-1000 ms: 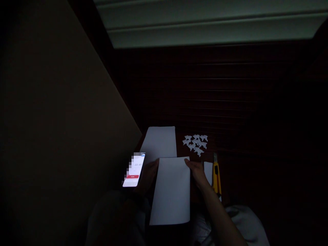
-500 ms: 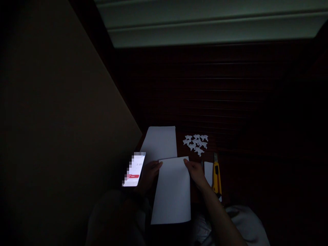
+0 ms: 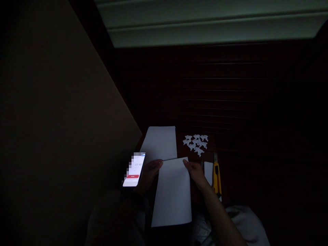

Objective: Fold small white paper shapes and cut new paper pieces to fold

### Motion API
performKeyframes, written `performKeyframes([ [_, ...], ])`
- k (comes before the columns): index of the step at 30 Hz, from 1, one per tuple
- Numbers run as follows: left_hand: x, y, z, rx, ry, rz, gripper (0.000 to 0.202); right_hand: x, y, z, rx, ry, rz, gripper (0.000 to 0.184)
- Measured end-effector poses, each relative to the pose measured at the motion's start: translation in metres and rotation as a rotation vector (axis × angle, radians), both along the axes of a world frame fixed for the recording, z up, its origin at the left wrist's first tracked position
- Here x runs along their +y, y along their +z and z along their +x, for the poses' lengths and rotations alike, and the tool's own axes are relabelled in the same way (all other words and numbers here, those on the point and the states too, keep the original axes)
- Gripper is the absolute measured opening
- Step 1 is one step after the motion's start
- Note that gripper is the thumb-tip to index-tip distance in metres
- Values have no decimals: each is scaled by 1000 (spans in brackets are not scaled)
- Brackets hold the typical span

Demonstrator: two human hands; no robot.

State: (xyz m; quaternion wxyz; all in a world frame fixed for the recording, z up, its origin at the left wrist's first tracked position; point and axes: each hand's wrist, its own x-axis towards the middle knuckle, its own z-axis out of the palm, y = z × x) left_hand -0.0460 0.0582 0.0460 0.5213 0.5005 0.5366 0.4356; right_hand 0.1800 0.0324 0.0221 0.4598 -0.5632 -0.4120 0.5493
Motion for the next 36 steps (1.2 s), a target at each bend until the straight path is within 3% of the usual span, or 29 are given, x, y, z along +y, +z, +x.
performKeyframes([
  [4, 2, -9, -1, 39, -1, 39, 31, 2, 1, -1, 37, -33, 133, 41],
  [6, 3, -12, -1, 50, -9, 42, 29, 3, 1, -1, -34, -75, 244, 51],
  [8, 3, -16, 0, 37, -23, 33, 27, 6, 1, 1, -158, -52, 327, 48],
  [11, 6, -27, 2, -36, -16, -3, 29, 15, 7, 3, -420, 42, 418, 33],
  [14, 8, -40, 5, -110, -13, -14, 31, 26, 23, -3, -736, 121, 557, 27],
  [17, 10, -50, 7, -150, -8, 10, 33, 36, 41, -17, -911, 345, 639, 26],
  [20, 12, -55, 9, -166, -10, 23, 33, 40, 47, -31, -934, 481, 591, 29],
  [24, 15, -59, 11, -186, -11, 36, 29, 40, 36, -34, -879, 520, 470, 28],
  [30, 15, -57, 10, -227, -91, 57, 28, 41, 21, -26, -698, 418, 380, 29],
  [36, 15, -52, 8, -135, -140, 60, 27, 44, 24, -21, -667, 325, 401, 31],
])
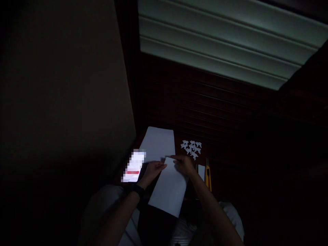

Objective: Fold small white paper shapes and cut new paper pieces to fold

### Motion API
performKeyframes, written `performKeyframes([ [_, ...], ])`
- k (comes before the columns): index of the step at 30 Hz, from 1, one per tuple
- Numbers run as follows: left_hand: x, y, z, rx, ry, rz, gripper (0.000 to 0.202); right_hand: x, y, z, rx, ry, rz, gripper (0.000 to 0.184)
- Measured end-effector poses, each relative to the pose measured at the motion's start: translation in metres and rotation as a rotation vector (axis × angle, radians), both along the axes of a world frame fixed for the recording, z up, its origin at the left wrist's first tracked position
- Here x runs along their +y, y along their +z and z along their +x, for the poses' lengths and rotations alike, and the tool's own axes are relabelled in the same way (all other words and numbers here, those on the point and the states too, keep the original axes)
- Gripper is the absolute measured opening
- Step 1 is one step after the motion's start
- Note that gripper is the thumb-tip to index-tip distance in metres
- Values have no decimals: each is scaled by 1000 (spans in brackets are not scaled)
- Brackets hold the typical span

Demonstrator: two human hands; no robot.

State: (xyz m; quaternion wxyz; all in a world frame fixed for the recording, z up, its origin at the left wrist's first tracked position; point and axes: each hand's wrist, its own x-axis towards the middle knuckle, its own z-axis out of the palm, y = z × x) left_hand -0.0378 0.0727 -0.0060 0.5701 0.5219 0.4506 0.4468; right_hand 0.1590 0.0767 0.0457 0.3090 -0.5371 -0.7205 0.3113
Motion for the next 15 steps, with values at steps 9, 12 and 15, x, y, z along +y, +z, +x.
performKeyframes([
  [9, 0, -6, 0, 7, 30, 67, 27, 2, 11, -25, -145, 58, 106, 28],
  [12, 1, -7, 1, 6, 53, 56, 27, 4, 10, -26, -160, 44, 108, 30],
  [15, 1, -5, 1, 8, 53, 67, 27, 3, 10, -25, -157, 32, 135, 32],
])
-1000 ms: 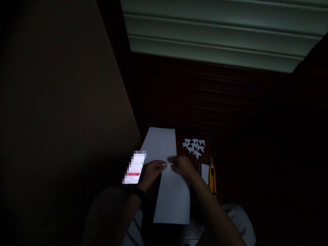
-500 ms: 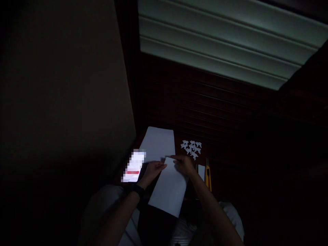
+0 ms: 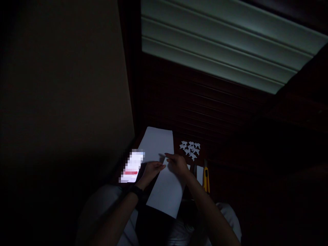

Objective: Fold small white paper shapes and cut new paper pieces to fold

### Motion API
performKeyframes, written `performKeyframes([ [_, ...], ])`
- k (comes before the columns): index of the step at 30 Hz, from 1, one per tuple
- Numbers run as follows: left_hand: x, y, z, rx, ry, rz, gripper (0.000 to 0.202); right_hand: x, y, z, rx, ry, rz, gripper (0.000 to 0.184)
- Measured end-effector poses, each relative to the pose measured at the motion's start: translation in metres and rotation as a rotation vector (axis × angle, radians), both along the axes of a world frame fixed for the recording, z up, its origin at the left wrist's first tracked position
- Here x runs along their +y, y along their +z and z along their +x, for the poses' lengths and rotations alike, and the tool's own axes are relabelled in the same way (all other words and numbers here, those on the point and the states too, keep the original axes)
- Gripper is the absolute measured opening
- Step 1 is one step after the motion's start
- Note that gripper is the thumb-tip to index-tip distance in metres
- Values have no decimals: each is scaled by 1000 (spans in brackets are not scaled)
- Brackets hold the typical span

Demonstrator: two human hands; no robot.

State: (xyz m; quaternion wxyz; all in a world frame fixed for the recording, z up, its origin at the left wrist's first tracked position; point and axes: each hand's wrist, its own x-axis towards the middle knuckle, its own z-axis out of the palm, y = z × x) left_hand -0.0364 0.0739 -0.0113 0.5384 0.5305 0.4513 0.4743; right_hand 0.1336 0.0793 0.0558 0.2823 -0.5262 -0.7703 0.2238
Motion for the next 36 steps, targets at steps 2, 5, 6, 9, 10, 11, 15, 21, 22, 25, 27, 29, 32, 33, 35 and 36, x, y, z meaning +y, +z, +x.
performKeyframes([
  [2, 0, 1, -1, 14, -6, 16, 26, -1, 2, -2, -23, 12, 3, 31],
  [5, 1, 2, -2, 37, -16, 26, 24, -3, 7, -6, -69, 51, -1, 30],
  [6, 1, 2, -2, 35, -20, 23, 24, -2, 8, -8, -73, 51, 2, 30],
  [9, 1, 1, -2, 14, -32, -4, 24, 2, 7, -10, -33, 5, -12, 31],
  [10, 1, 1, -2, 8, -35, -12, 24, 4, 5, -10, -9, -20, -35, 31],
  [11, 1, 0, -2, 2, -34, -19, 24, 7, 3, -10, 17, -50, -69, 30],
  [15, 1, 0, -1, -31, -19, -40, 24, 16, -7, -10, 96, -158, -182, 23],
  [21, -2, 5, 0, -78, -13, -66, 26, 25, -13, -3, 137, -213, -165, 21],
  [22, -3, 6, 0, -87, -11, -54, 27, 27, -14, -1, 144, -238, -158, 21],
  [25, -4, 10, 0, -95, -19, 10, 31, 32, -16, 7, 158, -316, -144, 22],
  [27, -4, 12, -2, -80, -35, 41, 32, 35, -18, 12, 153, -355, -147, 22],
  [29, -5, 12, -4, -54, -69, 59, 31, 37, -19, 16, 139, -378, -157, 21],
  [32, -5, 15, -6, -42, -130, 85, 30, 40, -20, 19, 106, -406, -184, 18],
  [33, -5, 17, -7, -49, -146, 88, 31, 41, -20, 19, 91, -418, -194, 18],
  [35, -5, 21, -9, -76, -165, 71, 31, 43, -19, 20, 62, -441, -213, 18],
  [36, -6, 23, -9, -88, -178, 55, 32, 44, -19, 20, 48, -449, -219, 19],
])
